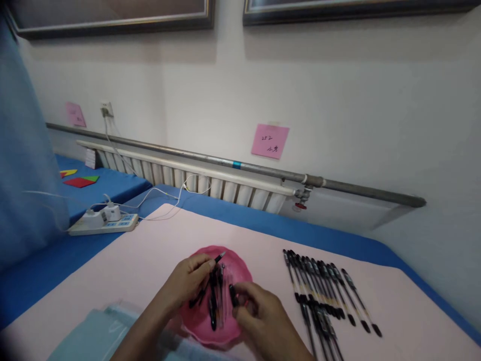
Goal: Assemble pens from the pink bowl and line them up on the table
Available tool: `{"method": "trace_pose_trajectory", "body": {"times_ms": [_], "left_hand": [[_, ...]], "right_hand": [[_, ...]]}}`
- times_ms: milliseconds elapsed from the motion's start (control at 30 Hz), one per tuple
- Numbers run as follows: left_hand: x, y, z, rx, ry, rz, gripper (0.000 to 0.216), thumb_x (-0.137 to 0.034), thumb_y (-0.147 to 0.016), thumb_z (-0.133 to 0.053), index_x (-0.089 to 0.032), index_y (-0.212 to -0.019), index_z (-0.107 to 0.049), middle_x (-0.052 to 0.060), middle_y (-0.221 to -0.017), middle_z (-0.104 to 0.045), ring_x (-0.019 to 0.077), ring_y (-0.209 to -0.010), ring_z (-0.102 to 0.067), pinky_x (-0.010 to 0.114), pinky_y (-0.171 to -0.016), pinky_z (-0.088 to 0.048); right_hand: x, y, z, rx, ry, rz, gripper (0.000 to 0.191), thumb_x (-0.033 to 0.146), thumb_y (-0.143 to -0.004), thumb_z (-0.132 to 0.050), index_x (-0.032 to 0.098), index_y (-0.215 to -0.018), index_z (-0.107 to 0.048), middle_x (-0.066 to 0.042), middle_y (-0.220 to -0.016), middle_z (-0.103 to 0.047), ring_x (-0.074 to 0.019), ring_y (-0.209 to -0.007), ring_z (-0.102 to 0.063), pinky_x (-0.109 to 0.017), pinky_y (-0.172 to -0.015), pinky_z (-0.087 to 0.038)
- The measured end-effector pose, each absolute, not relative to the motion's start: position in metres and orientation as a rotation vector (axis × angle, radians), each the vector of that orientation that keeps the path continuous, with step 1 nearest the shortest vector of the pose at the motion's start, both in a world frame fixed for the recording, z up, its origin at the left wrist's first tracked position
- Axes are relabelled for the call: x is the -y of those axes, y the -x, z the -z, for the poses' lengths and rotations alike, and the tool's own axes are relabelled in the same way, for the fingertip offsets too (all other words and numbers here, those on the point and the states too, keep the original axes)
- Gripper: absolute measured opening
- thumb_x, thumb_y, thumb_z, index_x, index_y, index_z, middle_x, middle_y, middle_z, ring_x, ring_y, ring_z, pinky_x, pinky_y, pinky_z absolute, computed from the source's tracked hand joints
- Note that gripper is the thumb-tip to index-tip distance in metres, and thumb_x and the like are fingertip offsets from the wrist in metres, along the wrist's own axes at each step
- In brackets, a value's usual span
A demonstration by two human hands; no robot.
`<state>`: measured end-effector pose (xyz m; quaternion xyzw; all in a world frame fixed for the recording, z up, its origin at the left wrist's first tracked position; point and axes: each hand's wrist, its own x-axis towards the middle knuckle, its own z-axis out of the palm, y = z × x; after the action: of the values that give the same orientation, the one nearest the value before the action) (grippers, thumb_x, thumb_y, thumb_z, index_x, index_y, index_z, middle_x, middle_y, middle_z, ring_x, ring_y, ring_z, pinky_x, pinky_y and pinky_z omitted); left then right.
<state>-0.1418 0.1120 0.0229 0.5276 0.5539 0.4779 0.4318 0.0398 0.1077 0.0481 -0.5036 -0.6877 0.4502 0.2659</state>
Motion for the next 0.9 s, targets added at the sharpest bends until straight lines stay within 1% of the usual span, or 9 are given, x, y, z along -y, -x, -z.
{"method": "trace_pose_trajectory", "body": {"times_ms": [67, 100, 167, 233, 367, 500, 667, 800, 900], "left_hand": [[-0.107, 0.13, -0.027, -1.299, -1.33, -1.166, 0.028, -0.041, -0.078, -0.049, -0.021, -0.064, -0.063, -0.003, -0.052, -0.047, 0.0128, -0.05, -0.04, 0.024, -0.048, -0.028], [-0.104, 0.124, -0.029, -1.264, -1.335, -1.142, 0.028, -0.042, -0.077, -0.05, -0.022, -0.063, -0.063, -0.003, -0.051, -0.048, 0.0129, -0.048, -0.04, 0.024, -0.048, -0.028], [-0.095, 0.109, -0.035, -1.204, -1.345, -1.07, 0.027, -0.044, -0.075, -0.052, -0.023, -0.062, -0.063, -0.003, -0.049, -0.048, 0.0128, -0.046, -0.038, 0.024, -0.047, -0.027], [-0.086, 0.092, -0.038, -1.15, -1.355, -0.982, 0.027, -0.046, -0.074, -0.054, -0.022, -0.065, -0.063, -0.004, -0.048, -0.047, 0.0118, -0.044, -0.036, 0.023, -0.046, -0.025], [-0.066, 0.061, -0.035, -1.042, -1.375, -0.871, 0.032, -0.048, -0.076, -0.051, -0.018, -0.072, -0.063, -0.006, -0.047, -0.042, 0.0094, -0.043, -0.033, 0.022, -0.046, -0.024], [-0.049, 0.041, -0.024, -1.054, -1.401, -0.816, 0.036, -0.051, -0.077, -0.048, -0.017, -0.076, -0.062, -0.007, -0.046, -0.041, 0.0075, -0.04, -0.029, 0.021, -0.044, -0.022], [-0.037, 0.031, -0.025, -1.089, -1.442, -0.742, 0.039, -0.054, -0.077, -0.047, -0.018, -0.068, -0.054, -0.007, -0.047, -0.042, 0.0065, -0.04, -0.03, 0.021, -0.043, -0.022], [-0.032, 0.024, -0.025, -1.068, -1.386, -0.734, 0.042, -0.06, -0.075, -0.048, -0.018, -0.07, -0.052, -0.007, -0.046, -0.042, 0.0055, -0.037, -0.029, 0.02, -0.039, -0.019], [-0.027, 0.016, -0.017, -1.036, -1.226, -0.749, 0.047, -0.064, -0.071, -0.05, -0.018, -0.077, -0.053, -0.008, -0.046, -0.043, 0.0045, -0.032, -0.026, 0.021, -0.035, -0.014]], "right_hand": [[-0.104, -0.057, -0.045, 1.442, 1.311, -1.286, 0.022, 0.027, -0.064, -0.059, 0.021, -0.084, -0.063, 0.003, -0.058, -0.055, -0.0131, -0.049, -0.046, -0.024, -0.045, -0.035], [-0.101, -0.064, -0.043, 1.254, 1.255, -1.309, 0.021, 0.03, -0.063, -0.062, 0.02, -0.082, -0.062, 0.004, -0.056, -0.053, -0.012, -0.046, -0.044, -0.024, -0.044, -0.034], [-0.096, -0.076, -0.04, 0.971, 1.118, -1.313, 0.02, 0.03, -0.061, -0.067, 0.02, -0.076, -0.059, 0.004, -0.054, -0.053, -0.0113, -0.046, -0.045, -0.022, -0.043, -0.035], [-0.089, -0.085, -0.038, 0.832, 1.007, -1.291, 0.02, 0.027, -0.06, -0.071, 0.02, -0.072, -0.057, 0.004, -0.056, -0.056, -0.0114, -0.05, -0.048, -0.021, -0.044, -0.037], [-0.069, -0.1, -0.037, 0.752, 0.895, -1.264, 0.017, 0.025, -0.063, -0.072, 0.02, -0.073, -0.058, 0.004, -0.059, -0.057, -0.0108, -0.054, -0.049, -0.02, -0.045, -0.04], [-0.049, -0.114, -0.032, 0.672, 0.849, -1.262, 0.017, 0.026, -0.065, -0.071, 0.021, -0.074, -0.058, 0.004, -0.062, -0.057, -0.0116, -0.056, -0.051, -0.02, -0.045, -0.04], [-0.034, -0.122, -0.03, 0.768, 0.897, -1.35, 0.016, 0.027, -0.068, -0.067, 0.019, -0.077, -0.058, 0.004, -0.057, -0.056, -0.0105, -0.051, -0.049, -0.021, -0.047, -0.04], [-0.026, -0.121, -0.028, 0.894, 0.975, -1.353, 0.012, 0.027, -0.069, -0.062, 0.019, -0.075, -0.056, 0.004, -0.055, -0.055, -0.0097, -0.046, -0.047, -0.021, -0.044, -0.035], [-0.021, -0.121, -0.018, 0.963, 1.019, -1.359, 0.009, 0.027, -0.07, -0.059, 0.02, -0.072, -0.053, 0.007, -0.05, -0.048, -0.0077, -0.042, -0.04, -0.019, -0.041, -0.03]]}}
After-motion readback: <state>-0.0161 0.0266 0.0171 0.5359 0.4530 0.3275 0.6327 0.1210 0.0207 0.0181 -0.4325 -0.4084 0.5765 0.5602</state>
